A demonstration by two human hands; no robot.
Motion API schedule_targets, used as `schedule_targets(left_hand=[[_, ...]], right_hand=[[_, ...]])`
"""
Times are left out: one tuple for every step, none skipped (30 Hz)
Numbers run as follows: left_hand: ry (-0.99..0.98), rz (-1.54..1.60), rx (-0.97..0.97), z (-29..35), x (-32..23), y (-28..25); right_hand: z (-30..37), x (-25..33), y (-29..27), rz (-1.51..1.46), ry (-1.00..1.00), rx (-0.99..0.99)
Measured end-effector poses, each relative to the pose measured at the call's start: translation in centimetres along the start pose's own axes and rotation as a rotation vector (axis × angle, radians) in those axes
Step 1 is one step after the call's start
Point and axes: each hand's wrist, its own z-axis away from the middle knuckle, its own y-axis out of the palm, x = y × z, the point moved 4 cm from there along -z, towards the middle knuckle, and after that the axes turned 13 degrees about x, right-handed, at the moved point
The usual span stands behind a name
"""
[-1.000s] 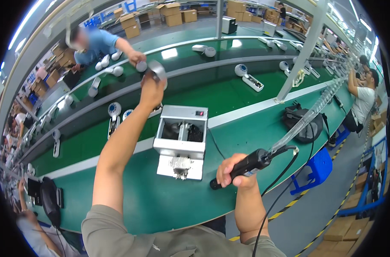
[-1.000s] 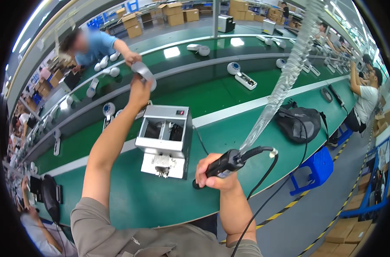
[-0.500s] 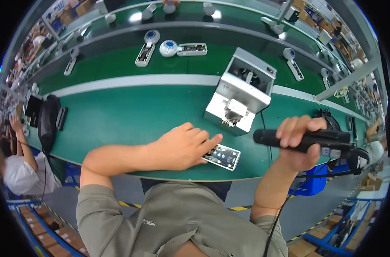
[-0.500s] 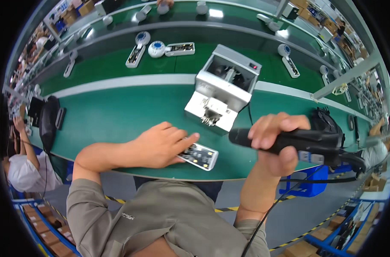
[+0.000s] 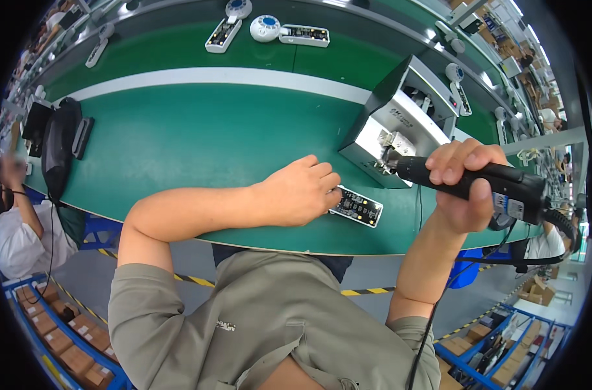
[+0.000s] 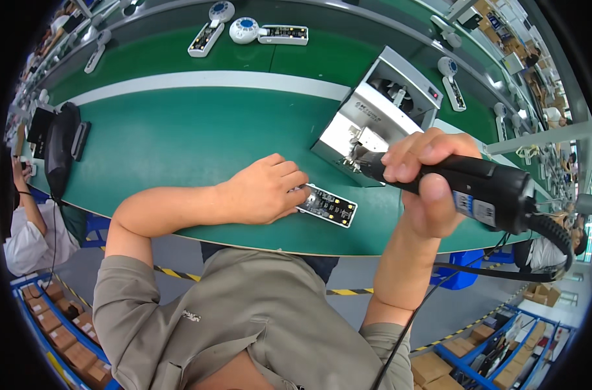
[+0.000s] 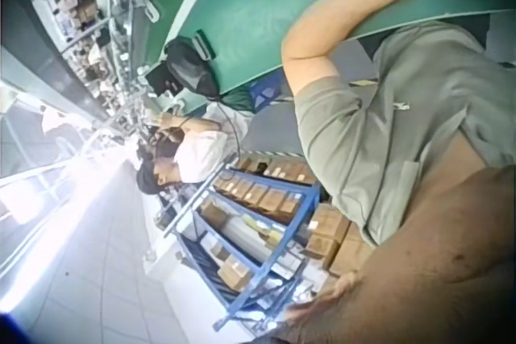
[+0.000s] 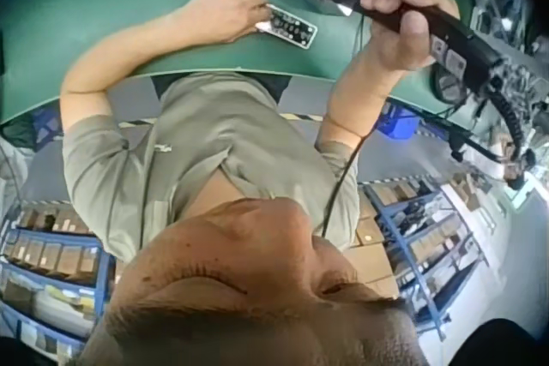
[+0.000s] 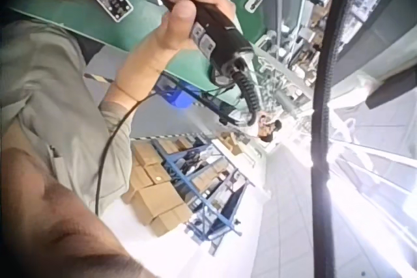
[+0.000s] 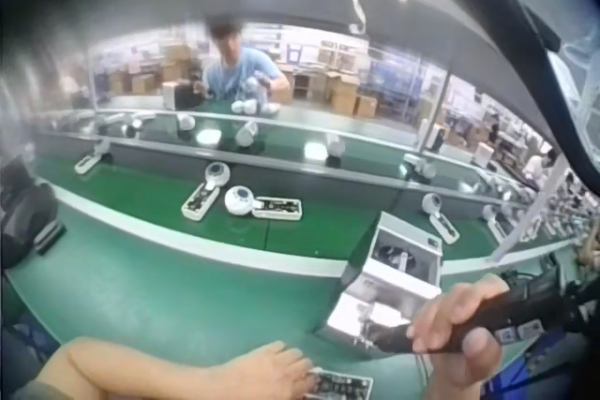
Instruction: The person is assembling and testing circuit boards at a manual assembly station using an electric screwdriver.
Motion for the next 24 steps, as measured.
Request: schedule_targets(left_hand=[[0.002, -0.016, -0.042, 0.0, -0.1, 0.2], [-0.008, -0.003, -0.043, 0.0, 0.0, 0.3], [-0.009, -0.009, -0.047, -0.1, 0.0, 0.3], [-0.010, -0.015, -0.051, -0.1, 0.0, 0.3], [-0.012, -0.022, -0.054, -0.2, 0.0, 0.3], [-0.014, -0.031, -0.057, -0.2, -0.1, 0.3], [-0.018, -0.020, -0.056, -0.2, 0.0, 0.3], [-0.016, -0.016, -0.080, -0.2, 0.0, 0.3], [-0.014, -0.014, -0.104, -0.3, 0.0, 0.2], [-0.011, -0.014, -0.128, -0.3, 0.0, 0.2], [-0.009, -0.014, -0.153, -0.2, -0.1, 0.1], [-0.014, -0.010, -0.151, -0.2, -0.1, 0.1], [-0.017, -0.009, -0.136, -0.2, -0.1, 0.1], [-0.019, -0.009, -0.122, -0.2, -0.1, 0.0], [-0.021, -0.008, -0.108, -0.2, -0.1, 0.1], [-0.023, -0.006, -0.095, -0.2, -0.1, 0.1], [-0.027, -0.002, -0.093, -0.2, -0.1, 0.1], [-0.025, 0.004, -0.095, -0.2, -0.1, 0.1], [-0.023, 0.009, -0.098, -0.2, 0.0, 0.1], [-0.021, 0.014, -0.102, -0.2, 0.0, 0.1], [-0.018, 0.019, -0.105, -0.2, 0.0, 0.2], [-0.020, 0.020, -0.106, -0.2, 0.1, 0.2], [-0.020, 0.023, -0.103, -0.3, 0.1, 0.2], [-0.020, 0.026, -0.101, -0.3, 0.1, 0.1]], right_hand=[[0.0, -0.2, 0.2, -0.027, 0.022, 0.006], [0.1, -0.5, 0.5, -0.033, 0.036, 0.011], [0.5, -0.9, 0.9, -0.064, 0.053, 0.009], [1.0, -1.2, 1.4, -0.095, 0.070, 0.008], [1.5, -1.6, 1.9, -0.127, 0.085, 0.006], [1.7, -2.0, 2.1, -0.158, 0.100, 0.004], [1.8, -2.4, 2.3, -0.162, 0.111, 0.003], [1.9, -2.7, 2.5, -0.168, 0.109, -0.001], [2.0, -3.0, 2.6, -0.174, 0.105, -0.005], [2.1, -3.2, 2.7, -0.180, 0.101, -0.009], [2.1, -3.4, 2.7, -0.185, 0.096, -0.014], [2.1, -3.5, 2.8, -0.190, 0.100, -0.013], [2.1, -3.7, 2.9, -0.189, 0.107, -0.014], [2.1, -3.8, 2.9, -0.187, 0.115, -0.014], [2.1, -3.9, 2.9, -0.185, 0.123, -0.015], [2.1, -4.1, 2.9, -0.183, 0.130, -0.016], [2.1, -4.2, 3.0, -0.187, 0.135, -0.016], [2.0, -4.3, 3.0, -0.191, 0.134, 0.000], [1.8, -4.4, 3.1, -0.195, 0.133, 0.017], [1.7, -4.5, 3.2, -0.198, 0.132, 0.033], [1.7, -4.5, 3.2, -0.200, 0.130, 0.049], [1.7, -4.6, 3.2, -0.201, 0.132, 0.050], [1.7, -4.7, 3.1, -0.209, 0.146, 0.037], [1.7, -4.7, 3.1, -0.216, 0.160, 0.024]])
